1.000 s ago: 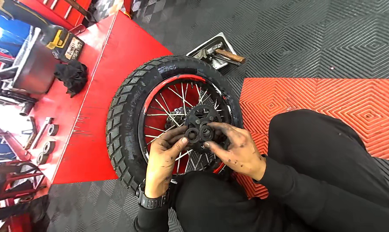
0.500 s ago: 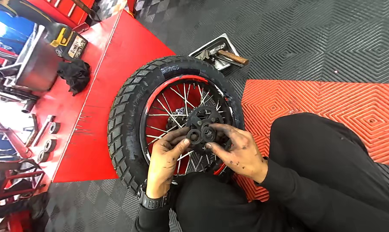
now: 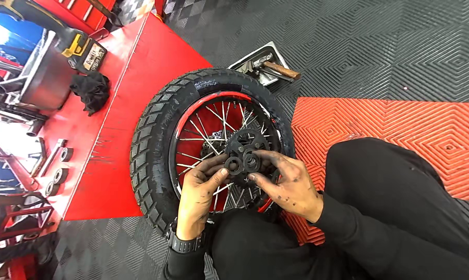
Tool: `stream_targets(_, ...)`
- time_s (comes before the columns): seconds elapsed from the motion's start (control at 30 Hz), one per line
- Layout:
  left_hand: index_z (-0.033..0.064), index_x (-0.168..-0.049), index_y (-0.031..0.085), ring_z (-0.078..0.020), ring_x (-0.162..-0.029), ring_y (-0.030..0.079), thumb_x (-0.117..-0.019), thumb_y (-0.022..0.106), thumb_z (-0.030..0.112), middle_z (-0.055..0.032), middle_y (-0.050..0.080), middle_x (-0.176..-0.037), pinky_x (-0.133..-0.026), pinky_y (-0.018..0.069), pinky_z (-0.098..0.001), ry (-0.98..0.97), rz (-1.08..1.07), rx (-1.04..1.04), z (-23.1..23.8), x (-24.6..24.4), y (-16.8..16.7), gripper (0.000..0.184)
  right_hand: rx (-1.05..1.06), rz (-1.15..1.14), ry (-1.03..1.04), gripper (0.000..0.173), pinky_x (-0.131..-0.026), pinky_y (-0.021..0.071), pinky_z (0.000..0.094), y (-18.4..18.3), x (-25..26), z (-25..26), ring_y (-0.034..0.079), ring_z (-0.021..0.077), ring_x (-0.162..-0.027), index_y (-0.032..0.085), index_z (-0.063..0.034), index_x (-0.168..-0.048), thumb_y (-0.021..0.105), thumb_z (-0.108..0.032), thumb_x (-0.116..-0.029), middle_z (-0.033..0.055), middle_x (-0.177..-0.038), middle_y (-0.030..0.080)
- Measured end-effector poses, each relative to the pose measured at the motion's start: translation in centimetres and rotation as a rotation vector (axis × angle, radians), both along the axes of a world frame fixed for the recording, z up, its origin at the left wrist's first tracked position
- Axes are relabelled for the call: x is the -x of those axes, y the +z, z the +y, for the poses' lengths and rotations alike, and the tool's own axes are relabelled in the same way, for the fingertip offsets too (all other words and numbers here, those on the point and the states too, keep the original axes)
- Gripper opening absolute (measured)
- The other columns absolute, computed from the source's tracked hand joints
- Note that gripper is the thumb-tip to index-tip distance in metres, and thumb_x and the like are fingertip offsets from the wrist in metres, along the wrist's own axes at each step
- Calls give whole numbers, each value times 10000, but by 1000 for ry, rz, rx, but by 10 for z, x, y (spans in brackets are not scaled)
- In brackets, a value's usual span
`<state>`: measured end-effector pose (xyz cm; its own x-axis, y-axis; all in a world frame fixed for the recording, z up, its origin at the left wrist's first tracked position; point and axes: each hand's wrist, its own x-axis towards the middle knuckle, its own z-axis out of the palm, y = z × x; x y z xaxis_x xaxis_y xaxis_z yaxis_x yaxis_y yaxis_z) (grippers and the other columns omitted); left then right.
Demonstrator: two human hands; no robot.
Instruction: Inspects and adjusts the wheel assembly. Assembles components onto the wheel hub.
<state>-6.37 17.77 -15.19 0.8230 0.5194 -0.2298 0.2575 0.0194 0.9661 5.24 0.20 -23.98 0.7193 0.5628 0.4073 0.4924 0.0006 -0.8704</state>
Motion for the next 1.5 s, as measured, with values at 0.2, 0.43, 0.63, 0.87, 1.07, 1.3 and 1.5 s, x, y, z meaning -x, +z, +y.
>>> stream_targets(0.2,1,-1321,650,-261,-945,737,-977,642,46,-168,742,-1120,-858,628,-411,37,-32,-164,22,9,17,348,106,127,-225,452,-776,623,352,-24,-6,8,702,106,-866,663,-97,-1305,755,-317,-922,19,-1046,727)
stream_targets(0.43,50,-1367,577,-114,-997,710,-996,671,215,-31,703,-1199,-895,607,-332,363,-58,-897,158,21,94,417,497,232,-199,498,-952,550,554,-73,7,32,665,310,-1119,653,-148,-1374,662,-437,-968,137,-1242,674)
stream_targets(0.63,121,-1349,624,-68,-884,692,-981,656,384,-33,707,-1146,-796,588,-294,495,193,-1038,255,25,119,453,484,3,-192,474,-952,535,496,-63,10,36,620,315,-1133,660,-131,-1377,689,-339,-952,140,-1223,640)
stream_targets(0.87,89,-1296,649,-145,-1016,672,-957,651,299,-102,679,-1231,-888,562,-406,579,279,-1061,266,27,101,399,516,-86,-118,452,-931,564,448,-64,1,36,665,280,-1065,655,-109,-1382,665,-307,-976,121,-1165,681)
stream_targets(1.07,90,-1290,656,-118,-1047,658,-956,681,320,-91,678,-1225,-962,533,-370,617,247,-1078,261,28,93,407,494,-115,-51,476,-914,570,425,-66,-4,33,656,281,-1077,611,-109,-1429,611,-308,-996,126,-1171,671)
stream_targets(1.3,8,-1319,635,-268,-1174,647,-1054,551,357,-202,658,-1290,-1022,516,-419,563,128,-1511,213,23,98,446,337,-151,-38,336,-922,569,400,-83,-14,36,673,242,-1059,678,-91,-1274,660,-253,-979,88,-1139,698)
stream_targets(1.5,150,-1289,703,-348,-1418,452,-965,683,343,-125,521,-1511,-1127,410,-580,-332,274,-1464,33,-41,13,377,222,82,-30,313,-940,568,385,-90,-16,31,660,160,-1072,729,-192,-1284,663,-265,-987,23,-1141,699)
